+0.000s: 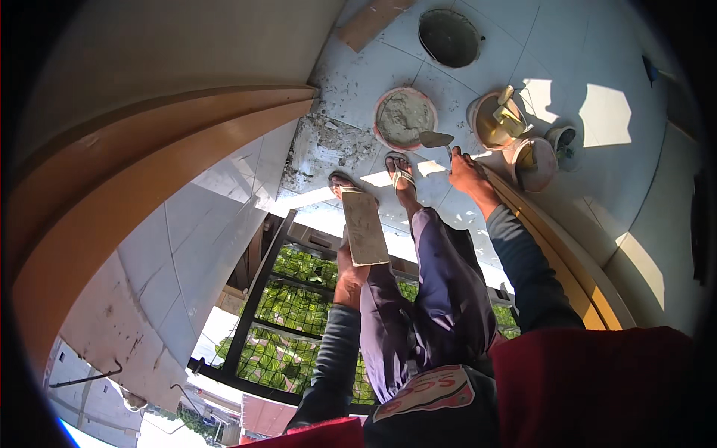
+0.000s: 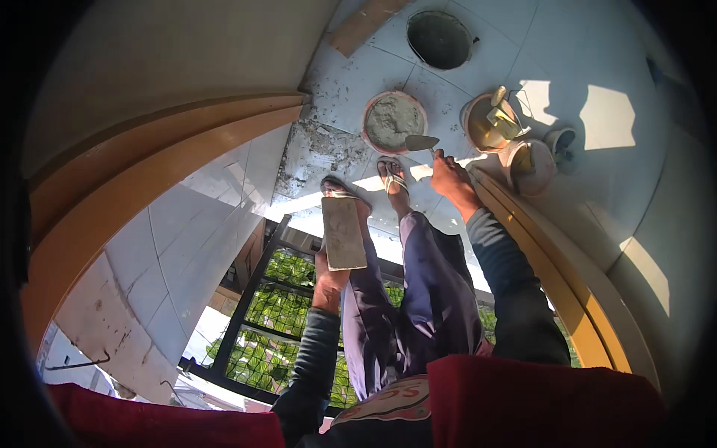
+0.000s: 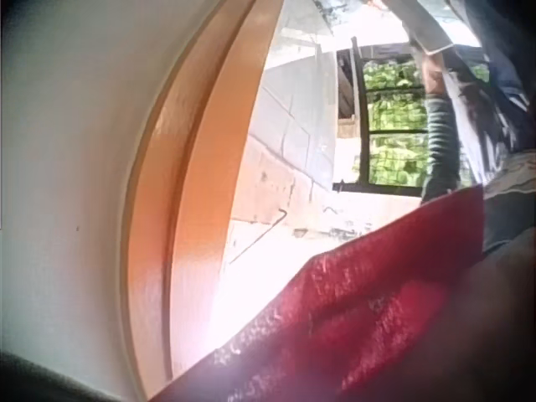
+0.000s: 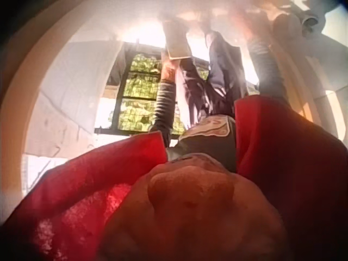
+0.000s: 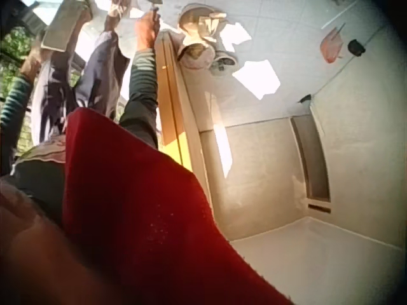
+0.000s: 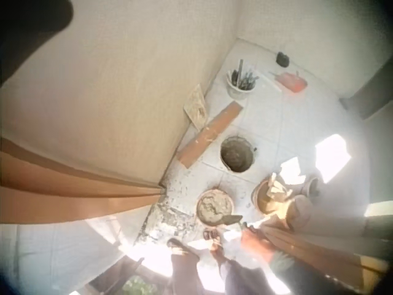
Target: The person applies mortar to the edge of a concrete beam using a trowel while holding a wooden board as a support form, then smooths the wet mortar with a yellow sponge.
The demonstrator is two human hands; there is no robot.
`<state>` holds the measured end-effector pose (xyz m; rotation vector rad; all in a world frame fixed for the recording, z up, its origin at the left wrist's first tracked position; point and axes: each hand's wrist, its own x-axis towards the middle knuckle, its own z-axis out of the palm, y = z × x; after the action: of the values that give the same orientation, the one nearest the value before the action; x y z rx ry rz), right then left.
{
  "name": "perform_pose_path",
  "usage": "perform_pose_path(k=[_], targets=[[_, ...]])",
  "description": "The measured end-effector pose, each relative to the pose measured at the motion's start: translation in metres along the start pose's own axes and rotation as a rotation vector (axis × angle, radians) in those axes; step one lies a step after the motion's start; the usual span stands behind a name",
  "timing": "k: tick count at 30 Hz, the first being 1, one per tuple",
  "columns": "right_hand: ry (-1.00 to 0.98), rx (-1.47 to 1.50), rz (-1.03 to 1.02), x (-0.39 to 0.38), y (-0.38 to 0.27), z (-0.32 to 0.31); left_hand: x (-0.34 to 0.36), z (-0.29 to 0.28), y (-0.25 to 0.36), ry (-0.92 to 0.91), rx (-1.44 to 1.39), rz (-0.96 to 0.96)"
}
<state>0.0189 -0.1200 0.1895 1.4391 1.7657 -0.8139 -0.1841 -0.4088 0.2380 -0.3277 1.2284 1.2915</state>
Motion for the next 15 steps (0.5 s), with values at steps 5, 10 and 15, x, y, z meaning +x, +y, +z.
perform_pose_path(k=[5, 10, 15], targets=[[0.110, 0.189, -0.105, -0.116, 0.014, -0.049, 0.012, 0.074, 0.036, -0.170, 0.020, -0.096], [0.271, 0.459, -0.426, -0.246, 0.029, -0.092, 0.048, 0.137, 0.045, -0.125, 0.117, -0.210], [0.294, 0.323, -0.383, -0.363, 0.002, -0.158, 0.021, 0.202, 0.069, -0.380, -0.174, -0.146]])
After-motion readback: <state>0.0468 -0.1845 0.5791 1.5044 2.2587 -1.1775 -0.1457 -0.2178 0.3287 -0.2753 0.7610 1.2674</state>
